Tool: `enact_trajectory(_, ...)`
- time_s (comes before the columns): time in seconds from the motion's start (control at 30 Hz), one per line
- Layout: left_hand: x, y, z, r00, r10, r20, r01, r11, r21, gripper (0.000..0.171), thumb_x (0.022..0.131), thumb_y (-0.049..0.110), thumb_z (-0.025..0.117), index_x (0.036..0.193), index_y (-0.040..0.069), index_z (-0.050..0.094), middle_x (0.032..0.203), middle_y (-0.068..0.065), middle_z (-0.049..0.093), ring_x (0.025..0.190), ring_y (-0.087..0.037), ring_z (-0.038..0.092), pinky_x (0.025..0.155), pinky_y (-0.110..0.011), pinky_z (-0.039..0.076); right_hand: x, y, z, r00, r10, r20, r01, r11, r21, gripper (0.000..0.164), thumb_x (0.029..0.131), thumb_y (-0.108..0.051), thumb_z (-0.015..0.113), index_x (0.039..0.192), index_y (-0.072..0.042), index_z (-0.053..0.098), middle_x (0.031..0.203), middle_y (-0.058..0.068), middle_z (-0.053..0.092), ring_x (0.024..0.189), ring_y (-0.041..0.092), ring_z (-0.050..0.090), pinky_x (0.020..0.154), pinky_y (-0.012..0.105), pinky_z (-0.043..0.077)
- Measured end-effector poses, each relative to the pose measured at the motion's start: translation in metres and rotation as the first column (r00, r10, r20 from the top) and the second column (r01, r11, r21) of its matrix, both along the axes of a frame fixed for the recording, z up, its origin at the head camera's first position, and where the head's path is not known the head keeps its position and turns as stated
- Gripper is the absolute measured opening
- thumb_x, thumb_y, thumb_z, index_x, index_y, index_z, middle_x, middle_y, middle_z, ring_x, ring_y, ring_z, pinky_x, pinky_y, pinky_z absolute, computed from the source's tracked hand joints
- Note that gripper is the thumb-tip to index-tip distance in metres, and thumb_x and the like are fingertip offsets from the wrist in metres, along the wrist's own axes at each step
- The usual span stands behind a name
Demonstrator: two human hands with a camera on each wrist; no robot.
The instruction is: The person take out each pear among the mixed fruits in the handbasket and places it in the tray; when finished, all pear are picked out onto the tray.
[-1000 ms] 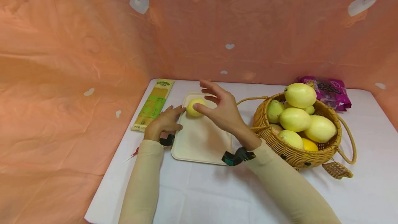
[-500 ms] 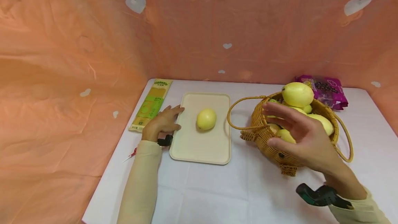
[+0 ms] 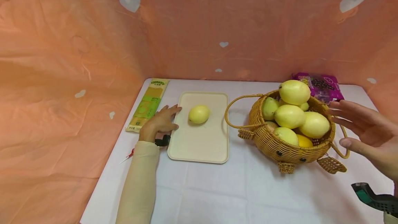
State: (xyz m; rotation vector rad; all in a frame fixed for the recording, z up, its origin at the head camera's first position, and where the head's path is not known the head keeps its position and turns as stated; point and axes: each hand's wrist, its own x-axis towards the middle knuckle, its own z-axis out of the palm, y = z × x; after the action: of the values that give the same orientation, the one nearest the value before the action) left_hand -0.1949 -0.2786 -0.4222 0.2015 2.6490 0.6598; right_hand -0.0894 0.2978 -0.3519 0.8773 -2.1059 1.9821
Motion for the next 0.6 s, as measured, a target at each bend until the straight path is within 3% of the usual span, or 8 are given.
enact_trajectory(0.3, 0.001, -0.001, 0.002, 1.000, -0.011, -0.016, 0.011, 1.000, 0.009, 0.082, 0.097, 0.012, 0.076, 0.171, 0.012, 0.040, 0.182, -0.011, 0.026, 0.170, -0.046, 0.008, 0.132, -0.074, 0.013, -0.025, 0.036, 0.001, 0.997, -0.074, 0.030, 0.070, 0.989, 0.130, 0.081, 0.095, 0.028, 0.060, 0.168, 0.005, 0.035, 0.165, -0.003, 0.054, 0.138, 0.000, 0.060, 0.107, 0.003, 0.044)
enact_trajectory(0.47, 0.002, -0.002, 0.001, 1.000, -0.003, -0.010, 0.003, 1.000, 0.011, 0.082, 0.098, 0.012, 0.076, 0.171, 0.013, 0.039, 0.182, -0.010, 0.026, 0.171, -0.045, 0.007, 0.132, -0.074, 0.012, -0.045, 0.038, 0.016, 0.991, -0.134, -0.025, 0.136, 0.941, 0.309, 0.086, 0.093, 0.030, 0.059, 0.169, -0.001, 0.036, 0.163, -0.012, 0.054, 0.136, -0.006, 0.058, 0.104, 0.001, 0.043)
enact_trajectory(0.6, 0.002, -0.001, 0.000, 1.000, -0.001, -0.009, 0.002, 1.000, 0.011, 0.082, 0.099, 0.013, 0.075, 0.172, 0.014, 0.038, 0.183, -0.009, 0.026, 0.171, -0.044, 0.007, 0.133, -0.074, 0.012, -0.062, 0.036, 0.028, 0.994, -0.104, -0.024, 0.106, 0.929, 0.355, 0.084, 0.094, 0.030, 0.059, 0.169, 0.000, 0.038, 0.162, -0.010, 0.055, 0.138, -0.004, 0.057, 0.105, 0.002, 0.044)
